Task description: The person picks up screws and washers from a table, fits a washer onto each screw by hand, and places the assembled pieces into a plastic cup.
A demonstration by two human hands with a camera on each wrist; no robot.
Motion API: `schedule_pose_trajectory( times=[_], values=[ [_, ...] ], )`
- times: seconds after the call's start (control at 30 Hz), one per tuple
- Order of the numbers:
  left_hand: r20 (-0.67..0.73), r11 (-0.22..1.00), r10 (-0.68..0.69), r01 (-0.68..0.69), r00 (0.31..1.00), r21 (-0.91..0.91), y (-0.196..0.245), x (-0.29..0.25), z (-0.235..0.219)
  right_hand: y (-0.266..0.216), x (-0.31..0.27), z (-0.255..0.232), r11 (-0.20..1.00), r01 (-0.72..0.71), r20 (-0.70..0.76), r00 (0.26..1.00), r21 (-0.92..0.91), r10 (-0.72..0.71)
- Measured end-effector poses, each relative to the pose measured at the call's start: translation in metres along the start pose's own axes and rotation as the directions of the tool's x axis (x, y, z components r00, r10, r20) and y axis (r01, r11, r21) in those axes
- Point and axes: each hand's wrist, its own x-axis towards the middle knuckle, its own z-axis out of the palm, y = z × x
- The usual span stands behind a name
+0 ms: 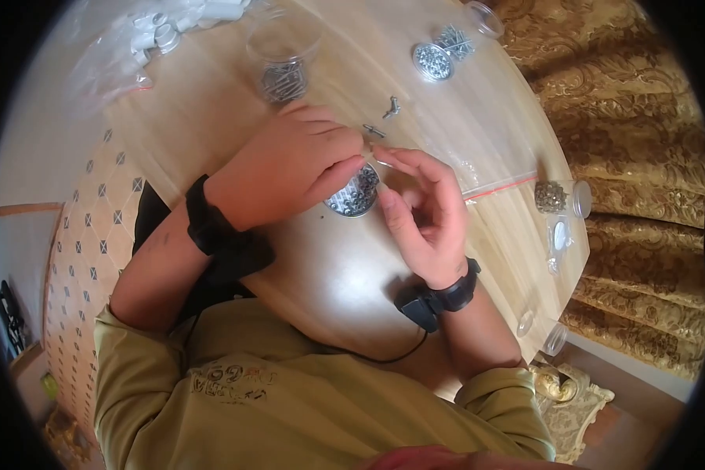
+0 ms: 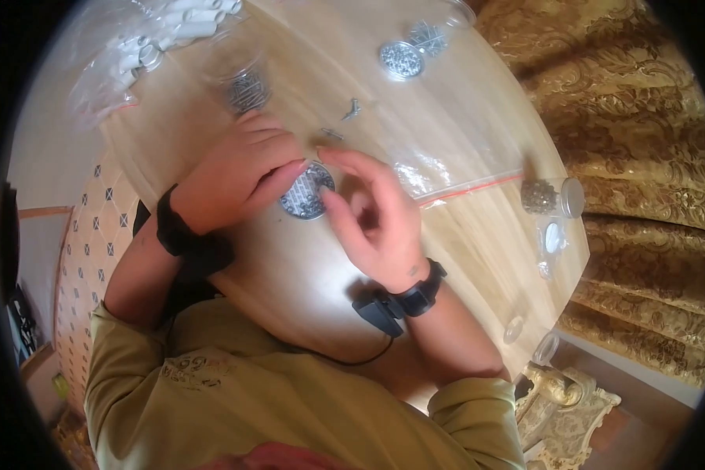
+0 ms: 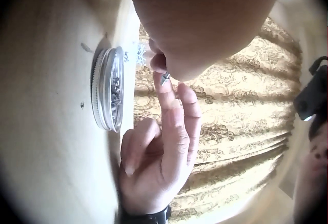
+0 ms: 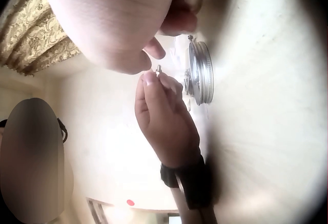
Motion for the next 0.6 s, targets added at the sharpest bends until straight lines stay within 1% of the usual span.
schedule_pose_trajectory(
  times=[0.07, 0.1, 0.13, 0.17, 0.2, 0.23, 0.27, 0.3, 0.33, 0.37, 0.4, 0.43, 0.47, 0.5, 0.53, 0.6],
  values=[
    [-0.008, 0.999, -0.015, 0.015, 1.0, 0.03, -0.002, 0.0, 0.001, 0.012, -0.004, -0.003, 1.0, 0.007, 0.045, 0.999, -0.014, -0.006],
    [-0.025, 0.998, -0.018, 0.02, 1.0, 0.067, -0.003, 0.001, 0.004, 0.021, -0.006, -0.007, 0.989, 0.146, 0.076, 0.986, 0.038, -0.149],
    [-0.041, 0.994, -0.021, 0.025, 0.999, 0.102, -0.004, 0.002, 0.005, 0.024, -0.006, -0.008, 0.956, 0.278, 0.098, 0.953, 0.093, -0.287],
    [-0.043, 0.994, -0.022, 0.026, 0.999, 0.103, -0.003, 0.002, 0.005, 0.025, -0.005, -0.008, 0.945, 0.322, 0.087, 0.941, 0.066, -0.327],
    [-0.035, 0.994, -0.027, 0.03, 0.999, 0.102, -0.003, 0.002, 0.005, 0.022, -0.007, -0.008, 0.944, 0.322, 0.088, 0.941, 0.067, -0.327],
    [-0.027, 0.994, -0.031, 0.034, 0.999, 0.101, -0.003, 0.002, 0.005, 0.007, -0.007, -0.004, 0.986, 0.168, 0.043, 0.985, -0.014, -0.168],
    [-0.026, 0.994, -0.032, 0.034, 0.999, 0.102, -0.002, 0.002, 0.005, -0.005, -0.006, -0.002, 0.996, 0.005, -0.014, 1.0, -0.086, -0.007],
    [-0.019, 0.995, -0.029, 0.03, 0.999, 0.099, -0.001, 0.002, 0.004, -0.01, -0.003, -0.002, 0.989, -0.041, 0.027, 0.999, -0.142, 0.045],
    [-0.013, 0.995, -0.025, 0.026, 1.0, 0.095, 0.0, 0.002, 0.004, 0.0, -0.004, -0.005, 0.989, -0.041, 0.027, 0.999, -0.142, 0.045],
    [-0.013, 0.995, -0.025, 0.026, 1.0, 0.095, 0.0, 0.002, 0.004, 0.016, -0.007, -0.009, 0.99, 0.115, 0.068, 0.992, -0.085, -0.109],
    [-0.026, 0.996, -0.018, 0.02, 0.999, 0.083, -0.001, 0.002, 0.005, 0.027, -0.009, -0.012, 0.964, 0.266, 0.099, 0.96, -0.023, -0.263],
    [-0.039, 0.997, -0.011, 0.014, 0.999, 0.07, -0.001, 0.002, 0.005, 0.022, -0.009, -0.011, 0.951, 0.308, 0.048, 0.951, -0.036, -0.306],
    [-0.04, 0.998, -0.012, 0.015, 0.999, 0.069, -0.001, 0.002, 0.005, 0.015, -0.008, -0.009, 0.951, 0.307, 0.049, 0.951, -0.036, -0.305],
    [-0.041, 0.998, -0.013, 0.015, 0.999, 0.067, 0.0, 0.001, 0.004, 0.004, -0.007, -0.005, 0.982, 0.173, 0.031, 0.985, -0.073, -0.171],
    [-0.042, 0.998, -0.013, 0.015, 0.999, 0.065, 0.0, 0.001, 0.003, -0.001, -0.006, -0.003, 0.994, 0.036, 0.007, 0.999, -0.108, -0.035],
    [-0.038, 0.998, -0.018, 0.02, 0.999, 0.053, 0.001, 0.001, 0.003, 0.0, -0.006, -0.003, 0.993, 0.035, 0.03, 0.999, -0.11, -0.032]
  ],
)
